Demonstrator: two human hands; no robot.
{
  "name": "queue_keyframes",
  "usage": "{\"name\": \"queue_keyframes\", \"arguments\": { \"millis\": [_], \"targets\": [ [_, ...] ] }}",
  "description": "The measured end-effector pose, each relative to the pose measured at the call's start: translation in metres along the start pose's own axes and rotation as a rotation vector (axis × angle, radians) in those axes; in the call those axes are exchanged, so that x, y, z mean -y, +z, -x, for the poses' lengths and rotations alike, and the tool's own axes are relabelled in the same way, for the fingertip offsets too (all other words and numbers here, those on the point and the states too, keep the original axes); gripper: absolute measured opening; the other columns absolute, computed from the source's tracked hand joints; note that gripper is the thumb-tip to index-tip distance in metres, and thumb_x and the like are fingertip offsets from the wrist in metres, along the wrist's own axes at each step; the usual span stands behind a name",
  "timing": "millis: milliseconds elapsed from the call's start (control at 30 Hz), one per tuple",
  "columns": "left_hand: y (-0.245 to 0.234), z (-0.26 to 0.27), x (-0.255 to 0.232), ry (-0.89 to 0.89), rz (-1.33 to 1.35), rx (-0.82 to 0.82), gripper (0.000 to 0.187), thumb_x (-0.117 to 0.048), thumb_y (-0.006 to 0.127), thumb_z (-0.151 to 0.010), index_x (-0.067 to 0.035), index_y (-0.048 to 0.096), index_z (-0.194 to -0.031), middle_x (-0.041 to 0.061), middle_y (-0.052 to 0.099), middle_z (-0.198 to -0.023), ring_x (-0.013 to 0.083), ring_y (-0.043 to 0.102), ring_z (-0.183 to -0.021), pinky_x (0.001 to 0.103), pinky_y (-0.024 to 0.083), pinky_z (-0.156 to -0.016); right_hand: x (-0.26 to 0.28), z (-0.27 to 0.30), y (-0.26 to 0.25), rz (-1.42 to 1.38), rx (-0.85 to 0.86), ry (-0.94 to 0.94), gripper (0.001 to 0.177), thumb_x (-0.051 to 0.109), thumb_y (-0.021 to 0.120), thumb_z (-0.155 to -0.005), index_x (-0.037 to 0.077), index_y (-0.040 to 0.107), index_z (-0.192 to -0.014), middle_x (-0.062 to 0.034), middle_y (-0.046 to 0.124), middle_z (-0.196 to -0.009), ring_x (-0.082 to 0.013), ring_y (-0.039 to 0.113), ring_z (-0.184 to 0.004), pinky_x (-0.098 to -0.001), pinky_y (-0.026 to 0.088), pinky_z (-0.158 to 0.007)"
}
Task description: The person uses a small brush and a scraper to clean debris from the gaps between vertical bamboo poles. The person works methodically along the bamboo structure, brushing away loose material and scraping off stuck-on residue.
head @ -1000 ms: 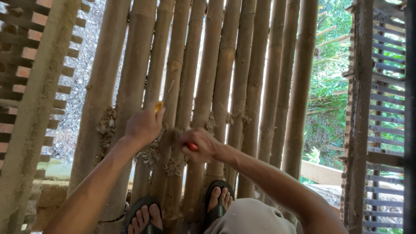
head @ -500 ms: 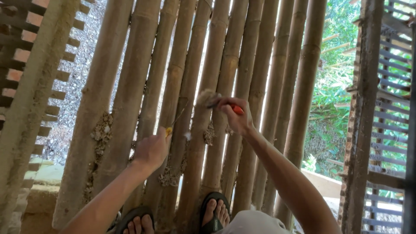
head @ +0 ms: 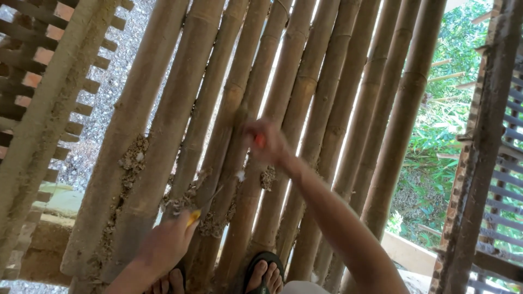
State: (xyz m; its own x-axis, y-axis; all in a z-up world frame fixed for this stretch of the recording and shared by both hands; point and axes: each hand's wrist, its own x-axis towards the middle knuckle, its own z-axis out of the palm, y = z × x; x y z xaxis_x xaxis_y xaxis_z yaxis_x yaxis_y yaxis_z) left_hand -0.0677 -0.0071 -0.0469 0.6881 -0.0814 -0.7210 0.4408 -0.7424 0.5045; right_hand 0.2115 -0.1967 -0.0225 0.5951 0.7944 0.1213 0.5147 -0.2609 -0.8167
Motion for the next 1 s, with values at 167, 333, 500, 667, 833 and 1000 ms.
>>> {"name": "queue_keyframes", "arguments": {
  "millis": [167,333,500,667,833,1000],
  "targets": [
    [0.024,0.034,0.04,-0.161,0.064,-0.023,0.036,-0.048,0.045,-0.101,-0.018,0.049,-0.12,0.002,0.061,-0.062,0.018,0.054,-0.049,0.033,0.041,-0.05,0.029,0.044,0.019,-0.041,0.154,-0.002,0.018,0.018,0.045,-0.082,0.014,0.057,-0.069,-0.0028,0.061,-0.062,-0.0126,0.059,-0.053,-0.0262,0.053,-0.05],
    [-0.008,0.033,0.02,-0.189,0.229,-0.19,0.035,-0.045,0.047,-0.101,-0.017,0.064,-0.091,-0.001,0.054,-0.055,0.0141,0.05,-0.042,0.032,0.037,-0.047,0.008,-0.008,-0.021,-0.161,-0.256,0.175,0.034,-0.008,0.043,-0.092,0.005,0.075,-0.097,-0.0115,0.079,-0.1,-0.0215,0.077,-0.092,-0.0307,0.066,-0.08],
    [-0.027,0.019,0.013,-0.021,0.335,-0.348,0.037,-0.041,0.042,-0.104,-0.014,0.065,-0.097,-0.004,0.044,-0.052,0.0112,0.037,-0.038,0.027,0.033,-0.038,-0.046,0.017,0.04,-0.303,-0.446,0.458,0.026,0.008,0.045,-0.097,0.011,0.068,-0.085,-0.0056,0.07,-0.082,-0.0109,0.059,-0.065,-0.0244,0.048,-0.059],
    [-0.027,0.016,0.023,-0.07,0.36,-0.379,0.034,-0.042,0.045,-0.105,-0.013,0.058,-0.094,-0.001,0.044,-0.054,0.0129,0.038,-0.04,0.03,0.032,-0.038,0.071,0.103,0.08,-0.342,-0.32,0.356,0.025,0.004,0.047,-0.085,0.006,0.07,-0.075,-0.0095,0.074,-0.081,-0.0154,0.068,-0.068,-0.0253,0.055,-0.06],
    [-0.02,0.021,0.02,-0.032,0.409,-0.416,0.036,-0.042,0.044,-0.106,-0.011,0.057,-0.091,0.002,0.043,-0.057,0.016,0.042,-0.045,0.034,0.036,-0.047,0.046,0.08,0.062,-0.365,-0.401,0.081,0.025,-0.002,0.042,-0.088,0.01,0.061,-0.078,-0.0038,0.063,-0.072,-0.0092,0.051,-0.052,-0.0205,0.041,-0.042],
    [-0.014,0.018,0.025,0.068,0.464,-0.44,0.042,-0.043,0.044,-0.106,-0.012,0.053,-0.08,0.0,0.034,-0.053,0.0145,0.035,-0.044,0.035,0.03,-0.051,-0.017,0.008,0.064,-0.235,-0.418,0.251,0.018,-0.001,0.053,-0.094,0.005,0.07,-0.091,-0.0106,0.074,-0.092,-0.0171,0.067,-0.077,-0.027,0.058,-0.074]
  ]
}}
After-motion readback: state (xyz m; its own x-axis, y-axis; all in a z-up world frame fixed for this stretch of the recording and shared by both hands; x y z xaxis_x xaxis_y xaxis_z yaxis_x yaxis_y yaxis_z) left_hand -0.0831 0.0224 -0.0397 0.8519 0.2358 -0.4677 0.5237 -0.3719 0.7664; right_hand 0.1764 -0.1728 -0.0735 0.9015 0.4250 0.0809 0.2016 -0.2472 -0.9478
